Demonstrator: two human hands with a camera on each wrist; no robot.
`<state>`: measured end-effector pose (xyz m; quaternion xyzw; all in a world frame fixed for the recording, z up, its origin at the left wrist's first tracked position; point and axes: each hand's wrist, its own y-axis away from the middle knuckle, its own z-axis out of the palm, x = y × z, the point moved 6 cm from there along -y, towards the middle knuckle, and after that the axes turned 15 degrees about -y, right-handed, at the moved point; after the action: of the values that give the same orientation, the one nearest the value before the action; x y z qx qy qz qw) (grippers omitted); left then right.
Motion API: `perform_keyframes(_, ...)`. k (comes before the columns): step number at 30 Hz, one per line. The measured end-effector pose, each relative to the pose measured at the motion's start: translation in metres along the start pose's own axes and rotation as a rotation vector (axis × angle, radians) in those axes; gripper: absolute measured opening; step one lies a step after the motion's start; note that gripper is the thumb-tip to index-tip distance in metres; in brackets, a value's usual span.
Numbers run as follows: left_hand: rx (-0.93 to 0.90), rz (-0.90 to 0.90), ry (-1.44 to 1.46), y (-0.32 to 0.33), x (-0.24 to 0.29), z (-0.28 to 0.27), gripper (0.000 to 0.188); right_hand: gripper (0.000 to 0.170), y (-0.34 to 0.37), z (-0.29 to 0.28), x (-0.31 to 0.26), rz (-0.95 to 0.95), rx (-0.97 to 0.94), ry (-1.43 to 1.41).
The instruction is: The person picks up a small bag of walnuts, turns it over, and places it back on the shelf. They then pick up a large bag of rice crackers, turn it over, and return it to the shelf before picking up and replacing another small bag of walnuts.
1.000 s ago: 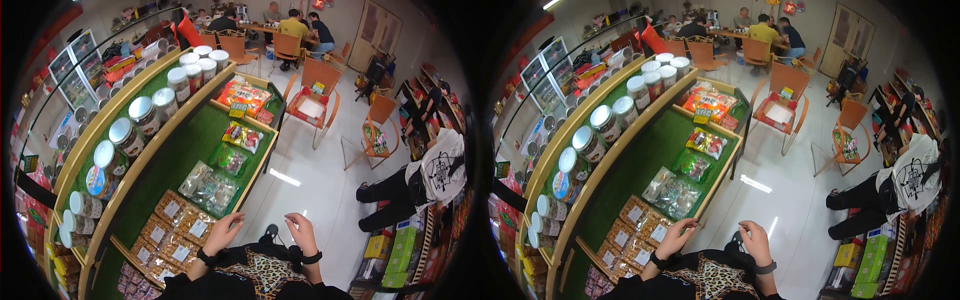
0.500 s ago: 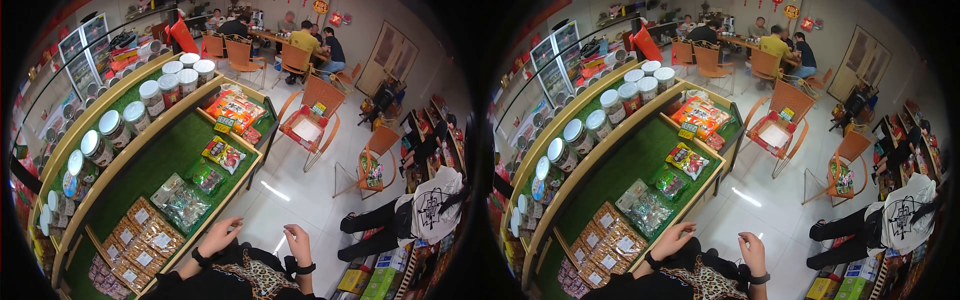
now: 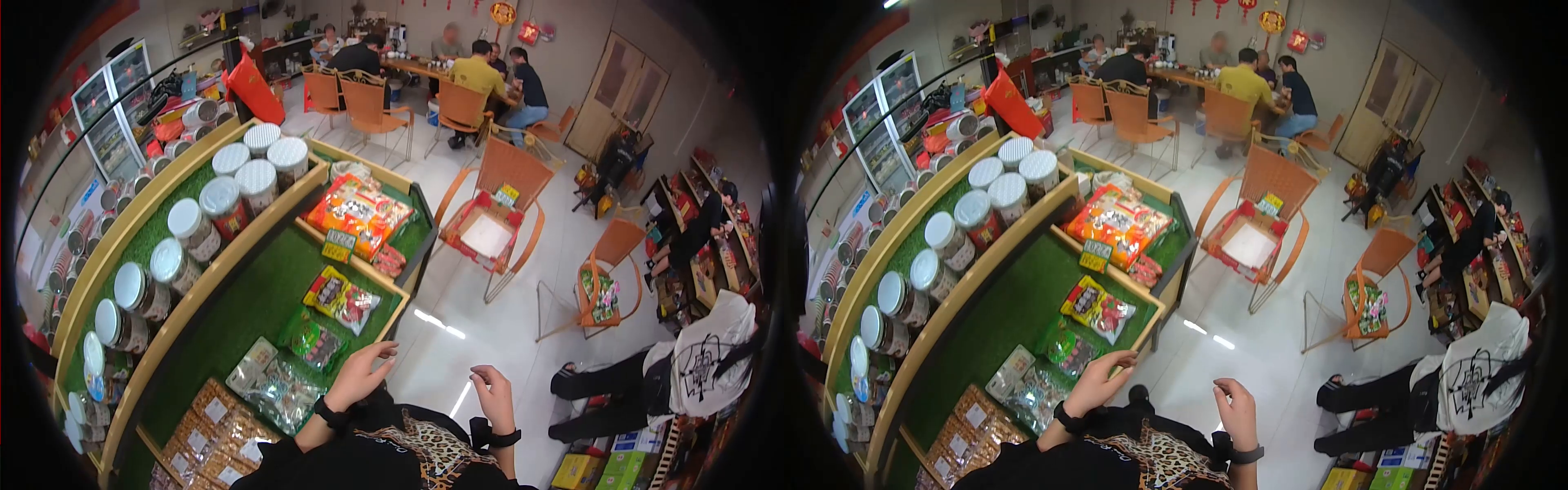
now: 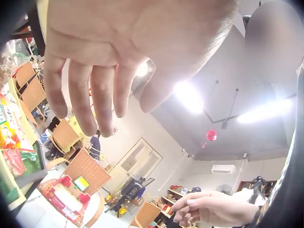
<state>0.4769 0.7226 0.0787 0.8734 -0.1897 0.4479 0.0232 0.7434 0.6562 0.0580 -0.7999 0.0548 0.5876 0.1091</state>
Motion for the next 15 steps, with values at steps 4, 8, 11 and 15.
perform_keyframes(4,0.066,-0.013,-0.036,-0.041,-0.016,-0.025,0.033,0.015,-0.055,0.018,-0.014,-0.050,-0.037,0.065)
perform_keyframes(8,0.073,-0.007,-0.049,-0.069,-0.035,-0.040,0.032,0.015,-0.095,0.046,-0.023,-0.054,-0.092,0.022)
perform_keyframes(11,0.065,-0.095,-0.050,-0.073,-0.058,-0.043,0.032,0.015,-0.113,0.070,-0.021,-0.066,-0.164,0.028)
perform_keyframes(15,0.111,-0.176,-0.006,-0.065,-0.077,-0.053,0.031,0.017,-0.138,0.095,-0.008,-0.032,-0.286,0.051)
